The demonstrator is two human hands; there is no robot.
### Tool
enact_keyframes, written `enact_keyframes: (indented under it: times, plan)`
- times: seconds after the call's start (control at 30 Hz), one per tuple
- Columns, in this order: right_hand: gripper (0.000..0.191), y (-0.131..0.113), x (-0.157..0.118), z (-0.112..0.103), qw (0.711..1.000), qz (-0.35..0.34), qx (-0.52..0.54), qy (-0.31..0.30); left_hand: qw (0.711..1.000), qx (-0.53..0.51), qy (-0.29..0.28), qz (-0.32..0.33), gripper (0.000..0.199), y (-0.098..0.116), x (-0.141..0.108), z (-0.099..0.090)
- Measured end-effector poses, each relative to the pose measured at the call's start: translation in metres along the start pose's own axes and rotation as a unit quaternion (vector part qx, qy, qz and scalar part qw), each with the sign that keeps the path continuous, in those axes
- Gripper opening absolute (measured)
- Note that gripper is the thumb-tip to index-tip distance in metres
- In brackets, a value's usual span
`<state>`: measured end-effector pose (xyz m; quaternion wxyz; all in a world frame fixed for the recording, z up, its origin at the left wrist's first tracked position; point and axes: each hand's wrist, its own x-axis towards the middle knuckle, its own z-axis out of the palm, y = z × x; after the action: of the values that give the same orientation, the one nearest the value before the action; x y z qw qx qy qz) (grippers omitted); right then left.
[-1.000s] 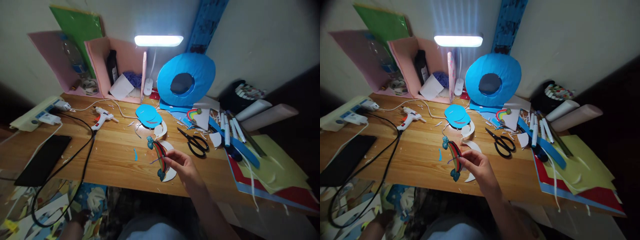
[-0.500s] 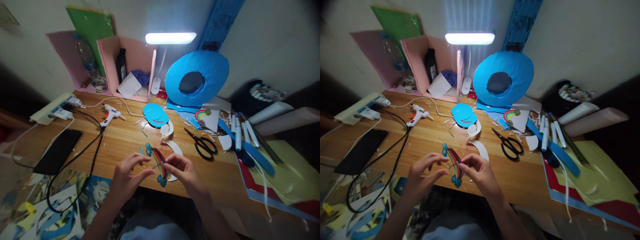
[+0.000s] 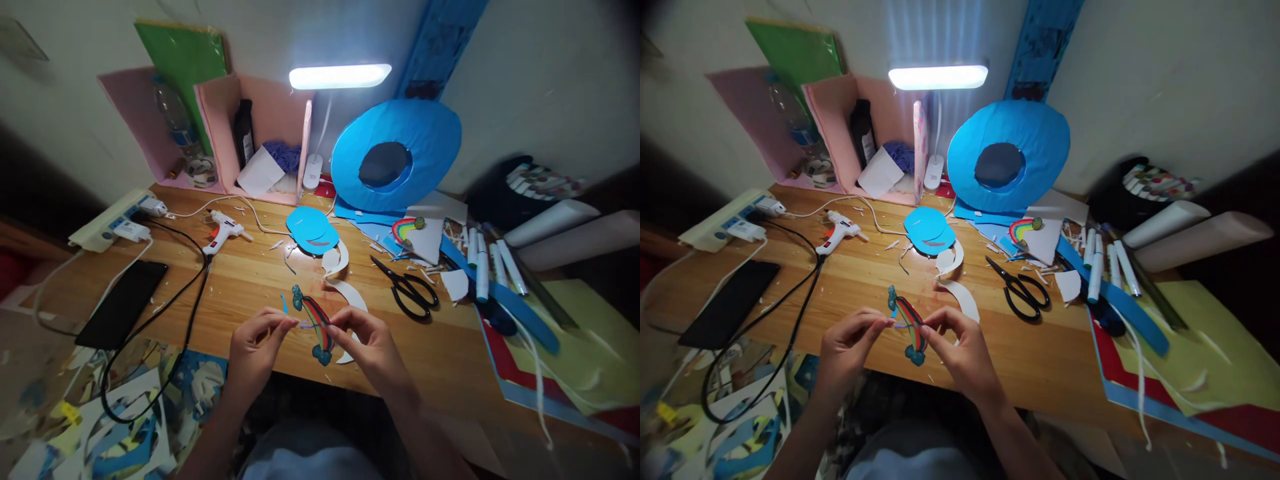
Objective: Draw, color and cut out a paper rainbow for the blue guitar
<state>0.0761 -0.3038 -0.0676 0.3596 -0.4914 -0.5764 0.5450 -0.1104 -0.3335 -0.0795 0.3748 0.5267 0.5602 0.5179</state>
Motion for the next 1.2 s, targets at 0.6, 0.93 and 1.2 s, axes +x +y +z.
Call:
enact_keyframes:
  times: [0.6,0.93,1.2]
  plan:
    - [0.016,0.008,0.005,0.010,0.982,0.012,0.188,0.031,0.997,-0.015,0.042,-0.061,0.018,-0.004,-0.021,0.013]
    - [0.011,0.001,-0.003,0.015,0.997,-0.057,-0.001,0.054,0.999,0.033,0.014,-0.021,0.022,0.010,-0.014,0.028]
    - [0.012,0.006,-0.004,0.011,0.996,-0.049,-0.003,0.078,0.995,0.079,0.062,-0.013,0.013,0.002,-0.021,0.010]
